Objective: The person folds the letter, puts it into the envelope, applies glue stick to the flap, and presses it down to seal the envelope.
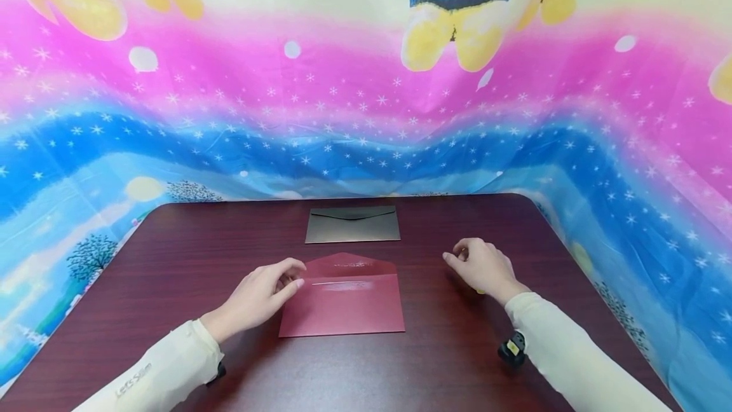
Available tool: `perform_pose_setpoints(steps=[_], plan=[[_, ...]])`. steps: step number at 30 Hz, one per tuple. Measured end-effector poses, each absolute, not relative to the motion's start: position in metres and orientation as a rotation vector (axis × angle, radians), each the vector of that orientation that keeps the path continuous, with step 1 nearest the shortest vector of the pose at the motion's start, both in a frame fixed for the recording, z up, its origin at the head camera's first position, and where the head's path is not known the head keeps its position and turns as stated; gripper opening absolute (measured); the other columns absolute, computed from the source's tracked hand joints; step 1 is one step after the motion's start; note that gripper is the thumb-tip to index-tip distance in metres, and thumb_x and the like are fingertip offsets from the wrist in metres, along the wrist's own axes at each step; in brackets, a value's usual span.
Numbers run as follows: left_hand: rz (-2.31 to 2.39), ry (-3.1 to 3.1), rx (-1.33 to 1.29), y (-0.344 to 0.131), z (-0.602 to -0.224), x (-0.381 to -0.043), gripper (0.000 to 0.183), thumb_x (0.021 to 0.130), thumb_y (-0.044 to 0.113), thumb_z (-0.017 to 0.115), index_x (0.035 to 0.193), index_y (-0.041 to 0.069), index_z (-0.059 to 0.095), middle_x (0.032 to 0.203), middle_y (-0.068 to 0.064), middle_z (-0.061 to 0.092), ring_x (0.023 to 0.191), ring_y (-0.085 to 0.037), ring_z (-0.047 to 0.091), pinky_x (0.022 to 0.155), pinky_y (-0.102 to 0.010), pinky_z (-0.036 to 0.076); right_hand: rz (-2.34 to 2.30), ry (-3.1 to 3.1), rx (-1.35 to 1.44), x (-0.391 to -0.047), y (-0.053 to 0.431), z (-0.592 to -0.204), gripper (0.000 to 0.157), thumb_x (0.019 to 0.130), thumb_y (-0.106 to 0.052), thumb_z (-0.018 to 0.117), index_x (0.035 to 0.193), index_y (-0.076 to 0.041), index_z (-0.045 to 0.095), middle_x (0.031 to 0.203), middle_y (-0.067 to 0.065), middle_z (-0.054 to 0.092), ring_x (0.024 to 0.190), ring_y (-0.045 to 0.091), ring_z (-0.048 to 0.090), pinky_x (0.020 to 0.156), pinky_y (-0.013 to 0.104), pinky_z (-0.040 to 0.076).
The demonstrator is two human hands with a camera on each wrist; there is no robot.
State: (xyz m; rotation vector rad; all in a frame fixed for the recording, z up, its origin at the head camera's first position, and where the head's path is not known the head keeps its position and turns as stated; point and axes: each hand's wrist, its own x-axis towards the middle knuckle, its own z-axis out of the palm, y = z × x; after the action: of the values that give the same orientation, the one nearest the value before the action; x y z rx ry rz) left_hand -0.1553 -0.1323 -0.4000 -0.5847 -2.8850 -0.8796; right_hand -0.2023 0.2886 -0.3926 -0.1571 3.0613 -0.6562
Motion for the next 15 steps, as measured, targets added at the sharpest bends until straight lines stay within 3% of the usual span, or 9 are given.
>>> perform_pose_setpoints(steps=[6,15], plan=[[-0.844,-2.898,-0.522,-0.138,-0.404,-0.167,0.026,0.096,0.027,0.069,0.121,0.019,0.066,0.098,0.011,0.072,0.086,-0.005,0.065,0.078,-0.032,0.053,-0.658,3.062,-0.206,-0.198,0.271,-0.394,0.038,0.096,-0.039,0.066,0.116,-0.006,0.071,0.091,0.002,0.072,0.072,0.013,0.057,0.061,0.031,0.045],[-0.721,-2.91,-0.537,-0.14,-0.411,-0.177,0.04,0.095,0.027,0.071,0.131,0.014,0.06,0.128,-0.004,0.065,0.114,-0.022,0.061,0.096,-0.045,0.053,-0.675,3.075,-0.267,-0.191,0.243,-0.4,0.036,0.094,-0.038,0.069,0.115,-0.009,0.071,0.094,0.001,0.073,0.077,0.012,0.061,0.068,0.036,0.052]])
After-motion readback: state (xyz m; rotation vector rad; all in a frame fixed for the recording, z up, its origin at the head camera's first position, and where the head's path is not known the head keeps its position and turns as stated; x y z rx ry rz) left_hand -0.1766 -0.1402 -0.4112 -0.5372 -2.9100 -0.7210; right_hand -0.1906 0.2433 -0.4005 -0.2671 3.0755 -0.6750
